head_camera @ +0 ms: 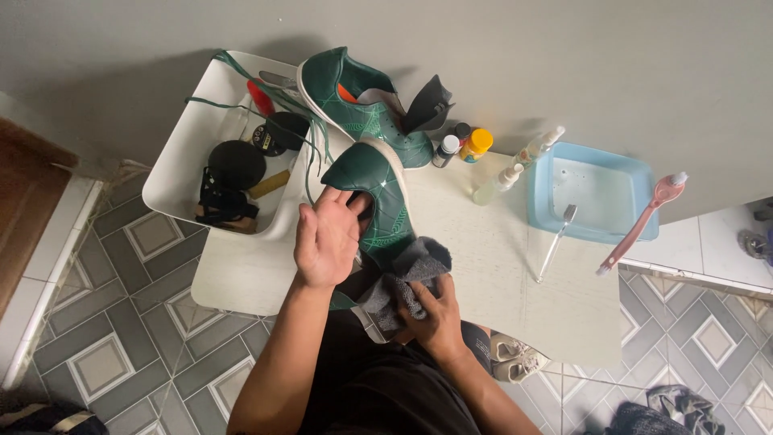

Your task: The person applies a cleaning agent to a green shoe with a brush and then wipes the entire outer surface of the shoe using a gray cloth.

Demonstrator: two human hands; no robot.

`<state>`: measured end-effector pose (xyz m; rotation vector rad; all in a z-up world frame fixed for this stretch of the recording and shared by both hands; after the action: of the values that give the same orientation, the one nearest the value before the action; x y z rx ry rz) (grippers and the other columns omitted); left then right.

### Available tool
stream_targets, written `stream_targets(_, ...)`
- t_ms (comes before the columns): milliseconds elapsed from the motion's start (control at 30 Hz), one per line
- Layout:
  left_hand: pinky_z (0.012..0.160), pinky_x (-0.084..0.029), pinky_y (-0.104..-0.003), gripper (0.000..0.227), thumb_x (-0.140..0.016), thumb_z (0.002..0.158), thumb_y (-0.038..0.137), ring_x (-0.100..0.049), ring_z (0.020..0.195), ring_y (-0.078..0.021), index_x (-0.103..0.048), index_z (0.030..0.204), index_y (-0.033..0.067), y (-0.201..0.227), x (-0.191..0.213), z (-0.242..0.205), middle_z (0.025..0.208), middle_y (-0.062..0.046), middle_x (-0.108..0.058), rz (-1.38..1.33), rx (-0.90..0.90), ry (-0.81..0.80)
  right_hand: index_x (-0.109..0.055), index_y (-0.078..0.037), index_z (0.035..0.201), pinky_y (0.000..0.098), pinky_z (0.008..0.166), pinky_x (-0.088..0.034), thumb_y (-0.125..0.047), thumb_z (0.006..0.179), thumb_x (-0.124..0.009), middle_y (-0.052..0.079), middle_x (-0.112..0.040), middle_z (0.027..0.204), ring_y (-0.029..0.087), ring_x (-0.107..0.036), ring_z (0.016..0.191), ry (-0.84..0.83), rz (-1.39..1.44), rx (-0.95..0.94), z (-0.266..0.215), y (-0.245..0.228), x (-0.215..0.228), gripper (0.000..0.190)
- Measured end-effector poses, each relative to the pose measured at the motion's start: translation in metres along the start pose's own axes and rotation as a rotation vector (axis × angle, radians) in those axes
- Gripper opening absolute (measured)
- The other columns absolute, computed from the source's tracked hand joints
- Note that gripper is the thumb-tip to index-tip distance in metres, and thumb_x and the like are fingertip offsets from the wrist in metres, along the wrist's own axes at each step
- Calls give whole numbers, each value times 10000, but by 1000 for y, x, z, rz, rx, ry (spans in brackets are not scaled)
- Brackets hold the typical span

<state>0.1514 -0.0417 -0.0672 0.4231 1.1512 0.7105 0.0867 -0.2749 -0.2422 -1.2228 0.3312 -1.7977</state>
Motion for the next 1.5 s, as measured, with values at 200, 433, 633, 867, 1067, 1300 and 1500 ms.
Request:
stream_targets(200, 1092, -471, -462, 976, -389, 948, 734, -484, 1363, -298, -246, 1600, 22, -4, -9, -3, 1581, -108, -377, 8, -1, -30, -743, -19, 948, 534, 837, -551, -216, 624, -921, 334, -633, 962, 500, -677, 893, 103, -105, 137, 13, -39, 29, 419)
stream_targets(433, 1168, -434, -469, 875, -441, 1033, 622, -475, 1383, -324, -311, 1589, -42, 17, -21, -13, 1561, -204, -432, -59, -23, 6, -835, -192, 1016, 312, 833, -578, -339, 564, -923, 41, -817, 1046, 195, -763, 972, -226, 204, -507, 23, -79, 28, 483)
stream_targets(633, 1167, -427, -458, 864, -443, 1033, 621, -480, 1369, -313, -318, 1589, -28, 21, -19, -16, 1570, -198, -427, -62, -37, 14, -648, -119, 1023, 487, 598, -519, -220, 722, -807, 87, -567, 977, 345, -582, 868, -281, -119, -108, 3, -69, 39, 355)
stream_targets(867, 1144, -443, -481, 874, -461, 1023, 628, -494, 1368, -340, -345, 1573, -42, 29, -21, -21, 1551, -206, -461, -95, -11, 12, -744, -127, 991, 331, 760, -540, -38, 672, -701, 31, -700, 968, 223, -705, 851, -527, 97, -424, 55, -90, 102, 335)
stream_targets(1067, 1081, -450, -483, 809, -439, 1026, 643, -538, 1287, -340, -441, 1486, -23, 32, -21, -32, 1431, -218, -537, -200, 46, -14, -658, -118, 1232, 496, 1010, -479, -250, 831, -740, 137, -535, 1374, 324, -533, 1279, -224, -32, -396, 93, -96, 146, 430)
stream_targets(1300, 1016, -458, -306, 631, -258, 1101, 453, -582, 1113, -177, -606, 1403, 22, 59, -63, -35, 1251, -111, -680, 89, -192, 39, -624, -13, 1300, 439, 1112, -457, -221, 883, -726, 184, -635, 1322, 315, -587, 1286, -34, -40, -95, 130, -150, 206, 477)
stream_targets(1500, 915, -469, -335, 638, -389, 1084, 518, -526, 1076, -174, -713, 1233, -11, 49, -49, -43, 1084, -166, -719, 312, -322, 12, -602, -21, 1278, 431, 1107, -446, -239, 896, -714, 170, -624, 1283, 301, -578, 1252, -25, 30, -57, 161, -199, 248, 453)
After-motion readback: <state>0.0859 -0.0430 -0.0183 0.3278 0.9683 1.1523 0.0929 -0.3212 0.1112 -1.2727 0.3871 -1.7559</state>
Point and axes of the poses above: each hand's wrist, its own z-axis towards the middle knuckle, its own x-axis out of the back of the hand, y = z × x, the point moved 4 cm from there along z, towards the middle knuckle
